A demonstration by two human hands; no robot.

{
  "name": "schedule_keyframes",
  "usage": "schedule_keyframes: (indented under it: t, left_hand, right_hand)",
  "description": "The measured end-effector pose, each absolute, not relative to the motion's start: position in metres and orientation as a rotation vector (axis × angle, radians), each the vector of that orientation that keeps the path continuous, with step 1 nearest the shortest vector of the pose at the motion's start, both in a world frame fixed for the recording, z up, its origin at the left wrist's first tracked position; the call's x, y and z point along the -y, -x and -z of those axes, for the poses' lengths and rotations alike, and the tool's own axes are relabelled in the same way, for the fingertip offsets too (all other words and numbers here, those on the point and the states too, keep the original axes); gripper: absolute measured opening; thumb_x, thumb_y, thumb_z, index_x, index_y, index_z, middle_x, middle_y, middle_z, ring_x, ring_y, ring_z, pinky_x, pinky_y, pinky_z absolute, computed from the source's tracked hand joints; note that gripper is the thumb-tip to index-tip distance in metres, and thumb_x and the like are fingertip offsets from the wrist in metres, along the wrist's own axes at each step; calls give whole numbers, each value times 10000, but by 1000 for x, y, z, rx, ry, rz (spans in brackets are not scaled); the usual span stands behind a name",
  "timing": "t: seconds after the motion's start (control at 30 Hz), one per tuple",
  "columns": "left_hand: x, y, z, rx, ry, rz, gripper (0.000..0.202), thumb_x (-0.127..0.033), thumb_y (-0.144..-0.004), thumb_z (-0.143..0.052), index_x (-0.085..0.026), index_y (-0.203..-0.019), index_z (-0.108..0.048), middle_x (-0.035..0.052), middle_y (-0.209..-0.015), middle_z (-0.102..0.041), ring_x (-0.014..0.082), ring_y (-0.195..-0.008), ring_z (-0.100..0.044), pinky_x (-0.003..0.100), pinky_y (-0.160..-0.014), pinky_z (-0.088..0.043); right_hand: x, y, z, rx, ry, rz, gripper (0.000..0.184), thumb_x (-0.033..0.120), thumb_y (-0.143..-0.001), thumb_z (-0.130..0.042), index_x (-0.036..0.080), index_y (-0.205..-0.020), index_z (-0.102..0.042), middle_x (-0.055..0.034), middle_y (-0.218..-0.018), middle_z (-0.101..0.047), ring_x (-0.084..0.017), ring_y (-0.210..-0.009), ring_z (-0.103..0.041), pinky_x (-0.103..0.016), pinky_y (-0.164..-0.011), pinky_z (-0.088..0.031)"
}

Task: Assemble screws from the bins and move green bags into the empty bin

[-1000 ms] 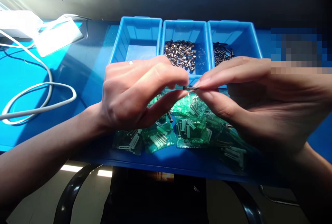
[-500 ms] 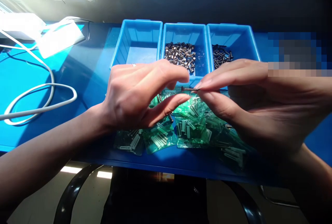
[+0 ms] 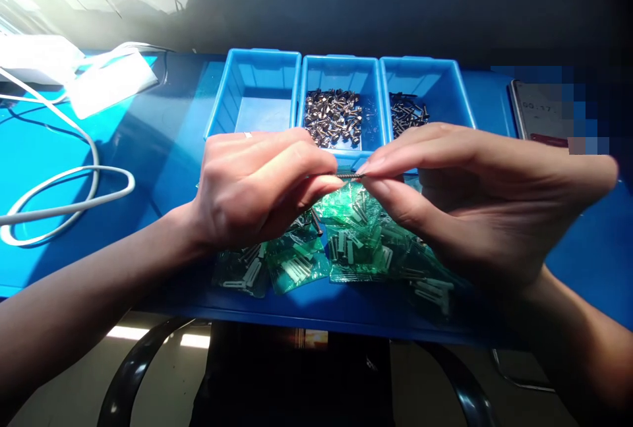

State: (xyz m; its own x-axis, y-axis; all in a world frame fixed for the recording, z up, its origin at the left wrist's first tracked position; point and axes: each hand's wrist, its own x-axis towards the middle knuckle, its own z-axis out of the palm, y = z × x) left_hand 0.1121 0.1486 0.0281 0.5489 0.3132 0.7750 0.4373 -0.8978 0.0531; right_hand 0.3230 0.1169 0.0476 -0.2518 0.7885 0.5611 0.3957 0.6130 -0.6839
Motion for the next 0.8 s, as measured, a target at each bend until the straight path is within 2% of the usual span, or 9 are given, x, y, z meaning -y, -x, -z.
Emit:
schedule_keyframes:
  t: [0.13,0.23,0.37,0.43,0.53,0.6,0.67,0.73,0.8]
  left_hand:
    - [-146,-113,-29,688,2668,1255,145,-260,-833,-677,-172,-942,-640,-11,-745,-694,100,-615,-634,238,-503,-443]
    - [-147,-112,-29,642,2642,1236,133,-253,-876,-609,-140,-920,-663,13,-718,-677,101,-612,-620,236,-505,-419]
    - [-160,-105,-32,682,2529,1203,196,-217,-858,-577,-121,-1009,-657,45,-826,-682,140,-755,-608,297,-687,-498]
    - [-170,-99,-37,800,2455,1120,170,-216,-847,-596,-160,-996,-655,38,-918,-673,147,-850,-587,302,-735,-509]
    - [-187,-92,-46,1028,2604,933,246,-341,-891,-588,-193,-1082,-633,36,-1128,-634,155,-1023,-571,276,-810,-547]
    - [-198,-90,-50,1030,2739,736,403,-481,-888,-570,-190,-1166,-596,52,-1269,-586,200,-1170,-552,345,-989,-538]
    - [-204,-89,-49,914,2817,528,530,-579,-861,-556,-184,-1215,-567,73,-1384,-520,274,-1323,-470,468,-1140,-449]
    - [-206,-89,-45,821,2856,420,578,-594,-860,-543,-181,-1265,-535,79,-1457,-454,307,-1408,-374,525,-1187,-390]
    - [-203,-88,-38,810,2853,438,555,-550,-889,-521,-189,-1310,-502,67,-1484,-423,303,-1429,-344,533,-1182,-396]
  right_hand:
    - [-114,-321,-48,1854,962,-523,234,80,-742,-722,237,-915,-735,-17,-868,-719,-197,-766,-678,-356,-616,-574]
    - [-112,-319,-44,1834,921,-523,245,67,-720,-734,198,-926,-730,-33,-875,-715,-196,-755,-668,-356,-617,-554]
    - [-126,-328,-41,1654,1051,-244,108,171,-813,-684,153,-914,-715,-76,-897,-701,-184,-779,-647,-349,-695,-525]
    - [-141,-342,-40,1653,1128,-53,175,242,-869,-631,116,-957,-715,-120,-899,-704,-189,-797,-648,-334,-692,-514]
    - [-163,-362,-39,1747,1148,33,167,235,-880,-608,146,-955,-726,-114,-857,-716,-173,-706,-652,-299,-607,-504]
    - [-167,-367,-39,1801,1152,54,186,218,-864,-615,174,-1015,-714,-108,-914,-713,-177,-738,-648,-301,-615,-498]
    - [-161,-363,-41,1900,1102,157,261,198,-845,-622,186,-1097,-687,-114,-938,-689,-195,-790,-618,-342,-680,-493]
    - [-147,-353,-43,2080,951,255,302,179,-822,-635,181,-1122,-676,-107,-904,-671,-199,-799,-582,-366,-728,-482]
    - [-133,-340,-42,2280,753,209,263,176,-802,-660,191,-1061,-694,-64,-893,-681,-165,-766,-577,-323,-691,-490]
